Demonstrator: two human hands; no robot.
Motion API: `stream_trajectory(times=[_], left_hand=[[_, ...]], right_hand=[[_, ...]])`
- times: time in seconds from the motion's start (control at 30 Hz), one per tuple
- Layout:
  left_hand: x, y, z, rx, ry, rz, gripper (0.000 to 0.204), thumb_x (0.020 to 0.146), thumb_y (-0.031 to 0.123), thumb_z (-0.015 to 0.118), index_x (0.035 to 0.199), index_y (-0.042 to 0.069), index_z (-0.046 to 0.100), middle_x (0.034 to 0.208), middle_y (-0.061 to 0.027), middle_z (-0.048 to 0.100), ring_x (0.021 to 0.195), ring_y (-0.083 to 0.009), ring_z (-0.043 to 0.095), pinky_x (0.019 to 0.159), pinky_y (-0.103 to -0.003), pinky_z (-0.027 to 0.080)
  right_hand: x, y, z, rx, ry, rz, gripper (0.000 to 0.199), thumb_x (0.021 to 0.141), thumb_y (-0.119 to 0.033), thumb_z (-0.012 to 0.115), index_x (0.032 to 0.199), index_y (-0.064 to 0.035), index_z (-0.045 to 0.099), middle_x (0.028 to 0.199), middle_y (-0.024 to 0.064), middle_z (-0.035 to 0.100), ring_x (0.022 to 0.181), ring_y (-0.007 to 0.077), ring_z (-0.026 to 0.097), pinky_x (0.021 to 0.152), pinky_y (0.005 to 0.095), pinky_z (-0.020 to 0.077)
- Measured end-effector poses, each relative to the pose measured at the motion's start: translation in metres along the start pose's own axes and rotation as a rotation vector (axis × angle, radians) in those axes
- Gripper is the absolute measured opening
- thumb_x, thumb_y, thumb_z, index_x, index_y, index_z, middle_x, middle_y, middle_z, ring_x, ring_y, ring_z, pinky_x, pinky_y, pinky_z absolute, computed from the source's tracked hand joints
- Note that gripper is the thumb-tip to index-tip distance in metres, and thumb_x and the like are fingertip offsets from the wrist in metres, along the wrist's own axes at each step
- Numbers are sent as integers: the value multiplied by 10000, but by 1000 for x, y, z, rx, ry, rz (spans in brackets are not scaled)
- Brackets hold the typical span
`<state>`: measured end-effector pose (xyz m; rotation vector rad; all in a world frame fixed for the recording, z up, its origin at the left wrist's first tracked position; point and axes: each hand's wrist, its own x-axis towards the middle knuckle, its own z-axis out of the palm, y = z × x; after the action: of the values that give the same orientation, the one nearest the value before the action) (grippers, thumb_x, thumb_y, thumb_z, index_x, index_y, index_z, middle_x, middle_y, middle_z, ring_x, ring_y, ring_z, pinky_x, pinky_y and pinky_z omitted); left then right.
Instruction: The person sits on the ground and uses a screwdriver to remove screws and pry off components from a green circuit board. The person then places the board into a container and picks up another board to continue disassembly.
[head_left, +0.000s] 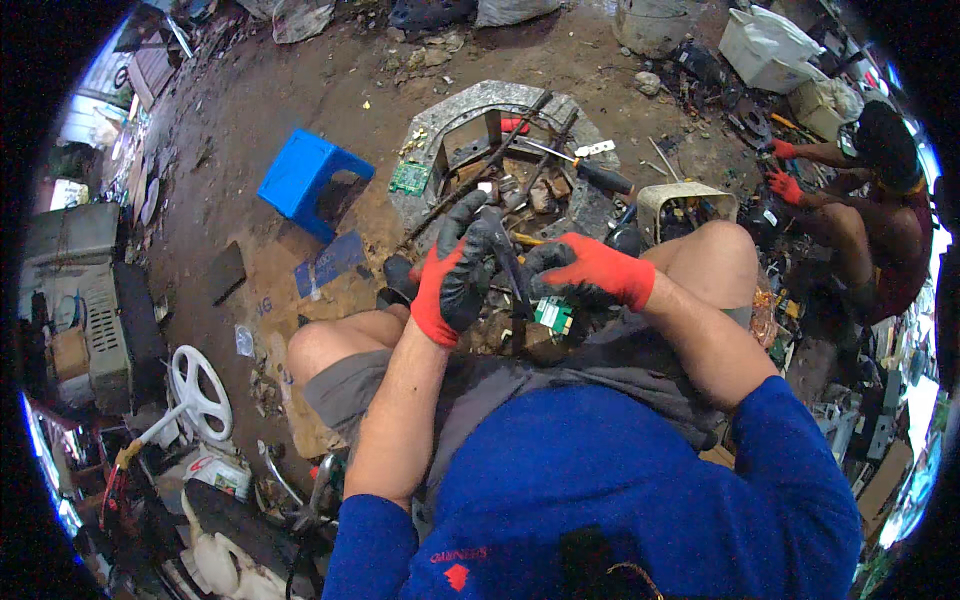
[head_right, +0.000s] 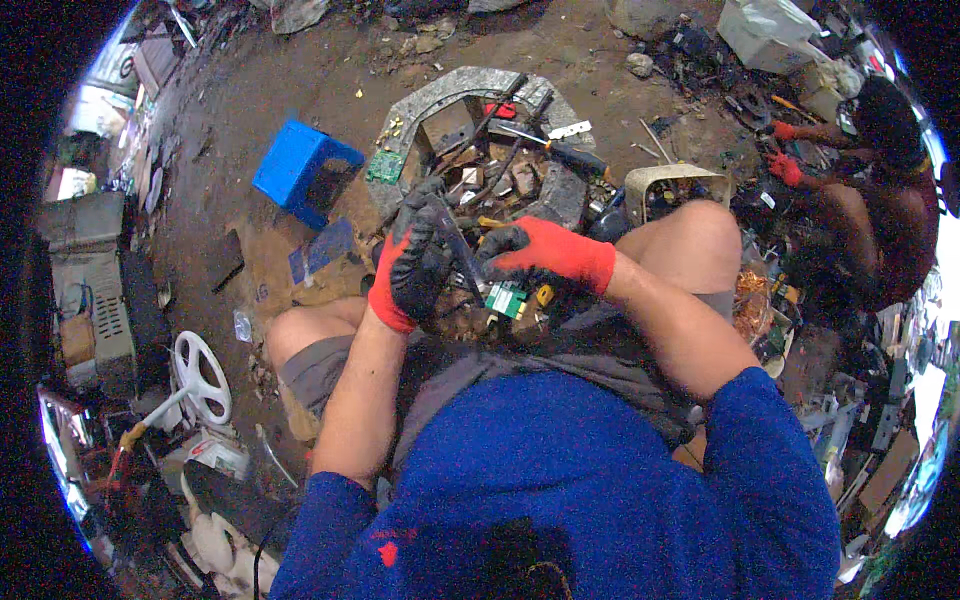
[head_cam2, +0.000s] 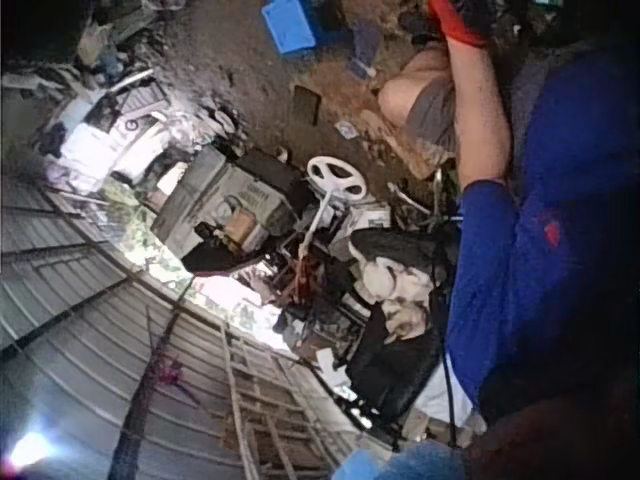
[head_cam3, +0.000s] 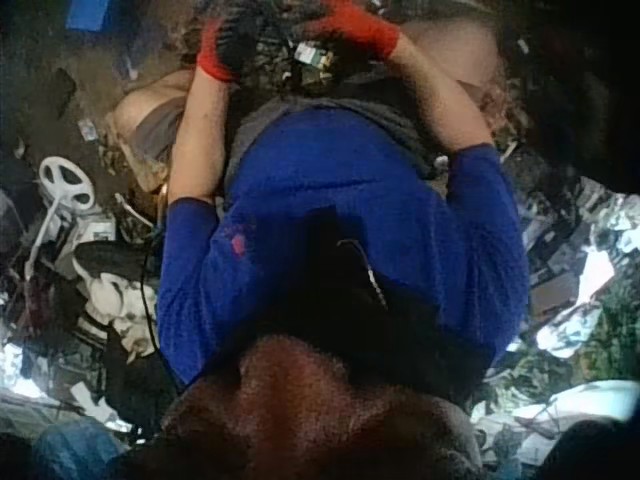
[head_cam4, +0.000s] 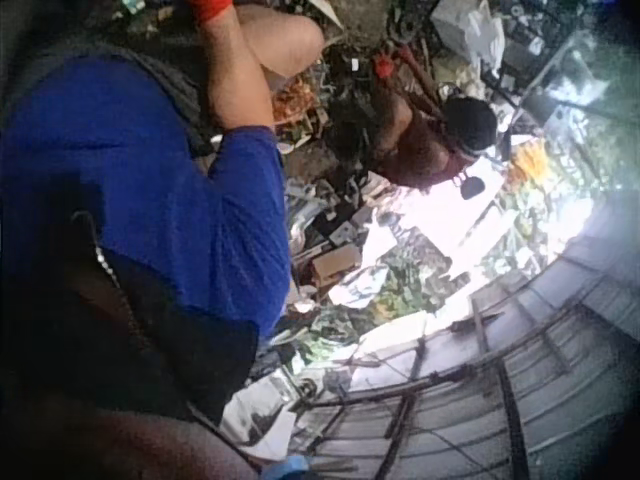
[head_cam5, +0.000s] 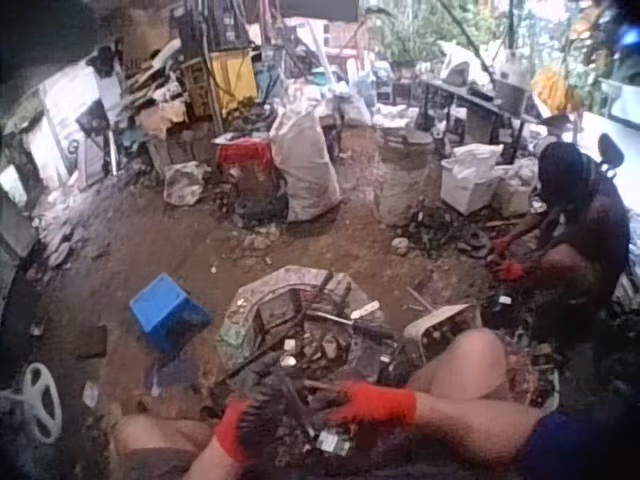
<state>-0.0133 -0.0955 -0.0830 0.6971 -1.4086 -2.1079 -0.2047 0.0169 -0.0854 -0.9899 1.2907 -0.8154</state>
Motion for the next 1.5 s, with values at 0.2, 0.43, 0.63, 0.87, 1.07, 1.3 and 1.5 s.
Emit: stream_trajectory(times=[0.2,0.43,0.63,0.87,1.07,1.3,1.5], left_hand=[[-14,-14,-4,-364,65,-102,149,918,213,633,1003,108,570,950,-32,626,843,-166,639,708,-320,569],[-54,4,-31,-225,369,16,153,908,206,651,996,101,583,893,-15,630,816,-141,618,678,-311,550],[-78,-2,-25,-338,454,127,140,910,156,638,977,52,572,959,-76,658,784,-161,629,660,-318,550],[-80,-10,-26,-301,459,113,170,896,175,664,962,51,568,944,-79,667,748,-168,643,619,-313,563],[-76,-18,-28,-303,467,94,163,895,176,667,954,41,596,906,-58,656,739,-160,643,609,-309,566],[-76,-22,-33,-348,452,53,155,886,132,665,983,19,620,887,-69,658,746,-167,648,636,-329,575],[-76,-29,-23,-369,432,73,159,878,66,645,1027,15,620,865,-60,652,746,-149,637,670,-304,562]], right_hand=[[-10,26,9,41,-171,-76,378,840,-155,649,1192,-24,603,1073,10,648,977,103,557,884,285,447],[7,57,-57,-18,577,-167,213,876,-119,609,1049,-7,661,959,55,681,854,138,610,768,292,493],[24,95,-87,-325,804,-59,232,869,-183,604,1039,-35,657,935,98,681,861,232,635,792,343,495],[23,103,-66,-795,934,113,402,835,-299,625,1180,-95,592,1213,200,577,1112,362,558,954,406,444],[8,83,-58,-863,839,199,573,834,-341,609,1342,-109,478,1372,256,443,1248,394,461,1026,419,405],[-8,40,-32,-888,827,67,498,843,-266,615,1297,-85,519,1264,220,544,1115,348,568,956,381,451],[-33,1,40,94,191,-127,297,907,-156,591,1179,-36,599,1014,43,667,890,144,625,830,276,486]])
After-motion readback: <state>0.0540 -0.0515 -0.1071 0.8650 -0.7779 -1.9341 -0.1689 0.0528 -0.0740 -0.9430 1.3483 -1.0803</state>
